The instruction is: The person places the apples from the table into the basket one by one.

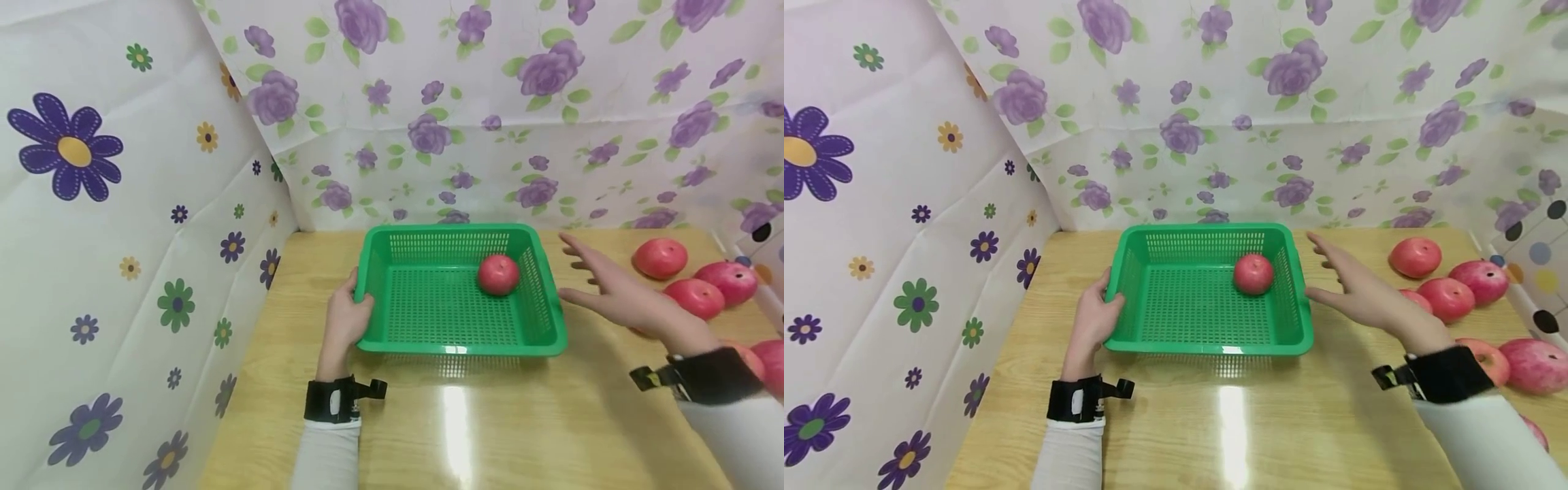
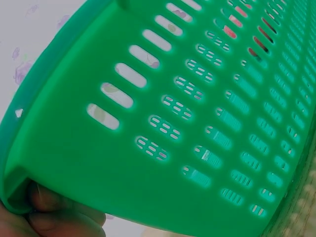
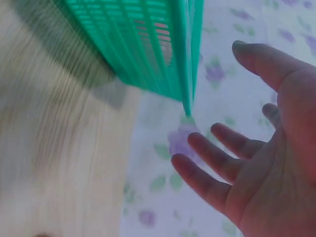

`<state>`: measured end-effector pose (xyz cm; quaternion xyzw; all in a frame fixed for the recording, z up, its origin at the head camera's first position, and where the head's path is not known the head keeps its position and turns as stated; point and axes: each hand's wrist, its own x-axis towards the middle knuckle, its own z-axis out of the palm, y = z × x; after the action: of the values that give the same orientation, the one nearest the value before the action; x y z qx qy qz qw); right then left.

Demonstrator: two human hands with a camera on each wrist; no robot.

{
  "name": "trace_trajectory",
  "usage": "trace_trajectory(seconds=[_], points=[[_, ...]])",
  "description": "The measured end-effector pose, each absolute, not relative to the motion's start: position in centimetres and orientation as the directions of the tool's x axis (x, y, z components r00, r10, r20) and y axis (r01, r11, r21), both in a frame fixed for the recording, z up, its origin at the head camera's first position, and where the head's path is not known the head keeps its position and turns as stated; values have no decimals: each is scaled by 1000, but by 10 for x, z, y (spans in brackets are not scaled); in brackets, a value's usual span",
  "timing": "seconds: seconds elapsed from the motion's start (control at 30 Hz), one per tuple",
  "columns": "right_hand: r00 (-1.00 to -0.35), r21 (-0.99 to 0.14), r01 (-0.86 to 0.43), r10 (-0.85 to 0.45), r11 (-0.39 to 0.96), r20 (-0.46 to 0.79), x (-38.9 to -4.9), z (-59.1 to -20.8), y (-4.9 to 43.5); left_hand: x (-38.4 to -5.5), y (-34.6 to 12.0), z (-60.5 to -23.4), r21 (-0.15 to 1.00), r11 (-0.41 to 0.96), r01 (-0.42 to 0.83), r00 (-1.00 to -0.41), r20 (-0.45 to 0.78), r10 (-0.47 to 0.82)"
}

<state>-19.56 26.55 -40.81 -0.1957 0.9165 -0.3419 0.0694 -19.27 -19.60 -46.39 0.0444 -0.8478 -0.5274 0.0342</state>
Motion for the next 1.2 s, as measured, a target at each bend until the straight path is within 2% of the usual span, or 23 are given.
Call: trace_trajectory(seconds=[0.27,0.43,0.67,1.03,1.2], points=[[-957,-613,-248,-287,750,36,-146,-421,327,-190,-193,-468,892,450,-49,-994,1,-110],[-976,-587,-176,-218,790,-1,-126,-424,347,-187,-196,-471,894,446,-53,-995,-8,-104],[-981,-571,-140,-190,809,-29,-119,-428,367,-186,-200,-473,903,422,-80,-993,-33,-117],[-990,-426,-48,-98,904,-97,-111,-420,406,-186,-204,-471,899,424,-108,-991,-62,-120],[-978,-386,51,-33,921,-208,-107,-422,421,-187,-210,-465,910,403,-91,-989,-37,-140]])
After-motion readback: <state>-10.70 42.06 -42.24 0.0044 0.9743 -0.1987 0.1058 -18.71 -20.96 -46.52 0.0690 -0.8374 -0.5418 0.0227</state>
